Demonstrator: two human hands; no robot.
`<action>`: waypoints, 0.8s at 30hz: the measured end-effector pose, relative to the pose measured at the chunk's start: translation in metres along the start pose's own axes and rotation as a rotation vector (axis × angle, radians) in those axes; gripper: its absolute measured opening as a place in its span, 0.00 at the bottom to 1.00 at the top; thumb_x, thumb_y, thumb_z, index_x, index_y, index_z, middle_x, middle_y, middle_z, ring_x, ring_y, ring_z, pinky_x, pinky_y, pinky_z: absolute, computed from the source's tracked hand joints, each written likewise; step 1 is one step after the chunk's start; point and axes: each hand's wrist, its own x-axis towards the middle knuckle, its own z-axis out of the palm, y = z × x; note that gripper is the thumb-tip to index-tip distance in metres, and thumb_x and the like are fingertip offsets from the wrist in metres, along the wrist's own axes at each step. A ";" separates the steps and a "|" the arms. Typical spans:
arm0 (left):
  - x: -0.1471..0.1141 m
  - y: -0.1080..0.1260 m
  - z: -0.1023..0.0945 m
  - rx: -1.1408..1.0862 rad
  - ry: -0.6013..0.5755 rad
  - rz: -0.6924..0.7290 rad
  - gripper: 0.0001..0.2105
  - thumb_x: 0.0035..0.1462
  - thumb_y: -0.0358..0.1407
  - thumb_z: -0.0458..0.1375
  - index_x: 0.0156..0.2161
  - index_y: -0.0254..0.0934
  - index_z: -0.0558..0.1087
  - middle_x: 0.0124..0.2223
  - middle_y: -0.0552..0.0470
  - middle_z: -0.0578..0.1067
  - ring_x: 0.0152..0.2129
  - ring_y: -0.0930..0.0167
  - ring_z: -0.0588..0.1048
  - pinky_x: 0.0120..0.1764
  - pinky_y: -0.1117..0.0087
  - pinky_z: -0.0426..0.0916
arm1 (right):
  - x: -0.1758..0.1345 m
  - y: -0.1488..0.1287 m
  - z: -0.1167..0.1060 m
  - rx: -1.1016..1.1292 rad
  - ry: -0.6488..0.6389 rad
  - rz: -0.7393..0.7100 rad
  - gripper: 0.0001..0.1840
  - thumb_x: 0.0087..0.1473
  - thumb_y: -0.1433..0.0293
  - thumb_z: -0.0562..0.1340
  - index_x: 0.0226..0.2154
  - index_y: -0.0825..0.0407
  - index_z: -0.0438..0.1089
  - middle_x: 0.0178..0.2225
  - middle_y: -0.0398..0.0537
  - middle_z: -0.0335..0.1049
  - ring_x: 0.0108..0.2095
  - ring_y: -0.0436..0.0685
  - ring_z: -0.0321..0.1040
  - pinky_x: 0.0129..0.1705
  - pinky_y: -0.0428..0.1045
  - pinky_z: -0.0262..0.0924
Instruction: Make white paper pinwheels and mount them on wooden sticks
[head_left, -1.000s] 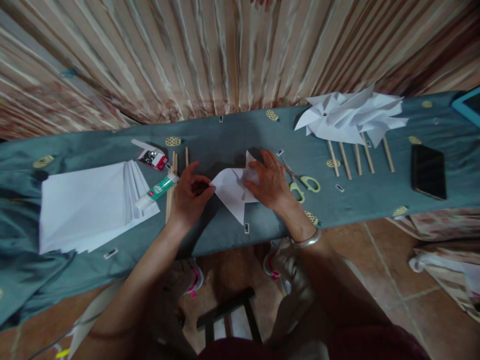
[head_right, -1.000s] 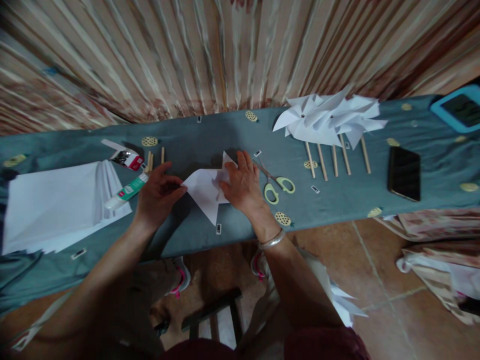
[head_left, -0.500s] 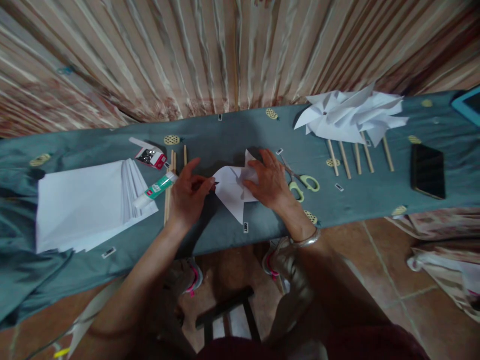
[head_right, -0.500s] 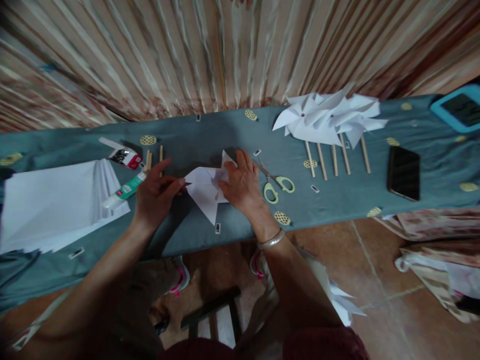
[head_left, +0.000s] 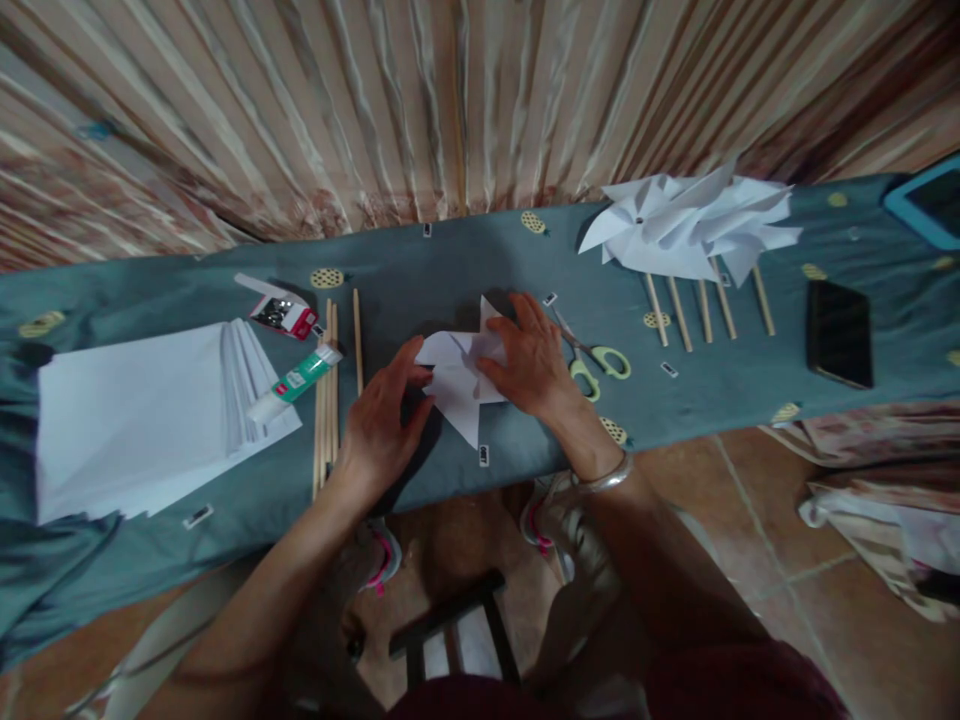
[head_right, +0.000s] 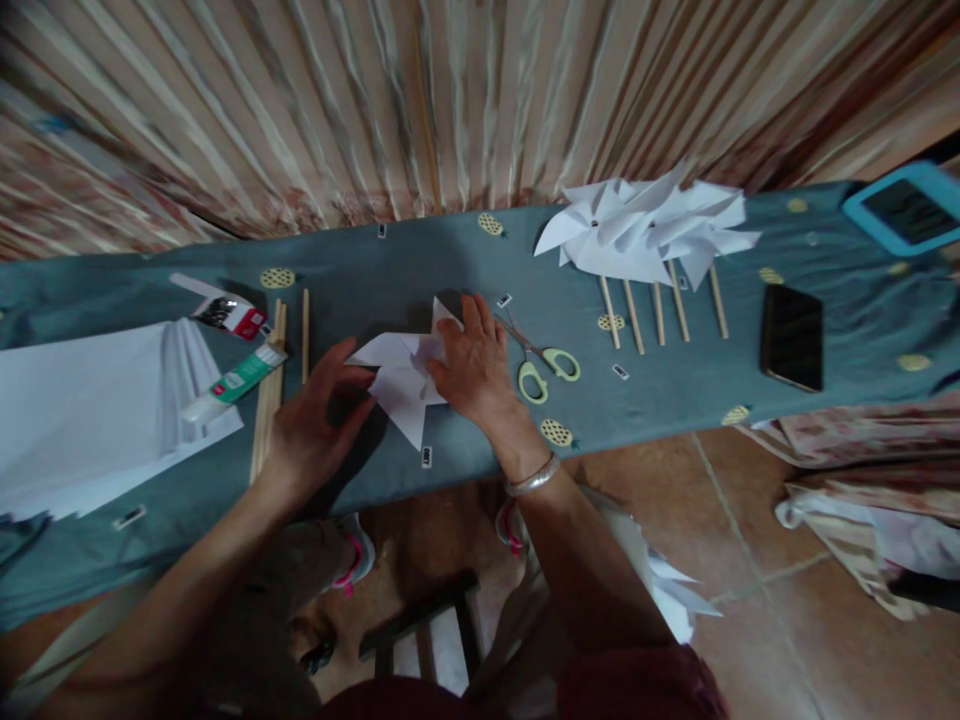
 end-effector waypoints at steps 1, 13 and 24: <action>0.000 0.000 0.001 0.026 -0.004 0.032 0.25 0.61 0.31 0.55 0.63 0.41 0.58 0.47 0.48 0.78 0.42 0.66 0.77 0.48 0.62 0.72 | 0.000 -0.001 -0.001 -0.005 -0.004 0.004 0.22 0.55 0.68 0.63 0.52 0.55 0.69 0.66 0.65 0.53 0.68 0.71 0.45 0.63 0.69 0.51; 0.013 -0.001 0.004 -0.128 0.060 -0.107 0.07 0.55 0.31 0.59 0.40 0.41 0.73 0.41 0.52 0.77 0.33 0.69 0.77 0.41 0.64 0.74 | -0.002 0.002 0.003 0.001 0.022 -0.023 0.25 0.55 0.68 0.63 0.55 0.55 0.66 0.66 0.64 0.53 0.68 0.72 0.45 0.63 0.69 0.49; 0.019 -0.001 0.013 -0.094 0.046 0.016 0.04 0.55 0.32 0.60 0.36 0.41 0.75 0.43 0.51 0.77 0.41 0.67 0.77 0.48 0.62 0.73 | -0.003 0.001 0.002 -0.012 0.035 -0.031 0.22 0.56 0.68 0.62 0.54 0.53 0.67 0.66 0.62 0.55 0.68 0.72 0.47 0.62 0.69 0.51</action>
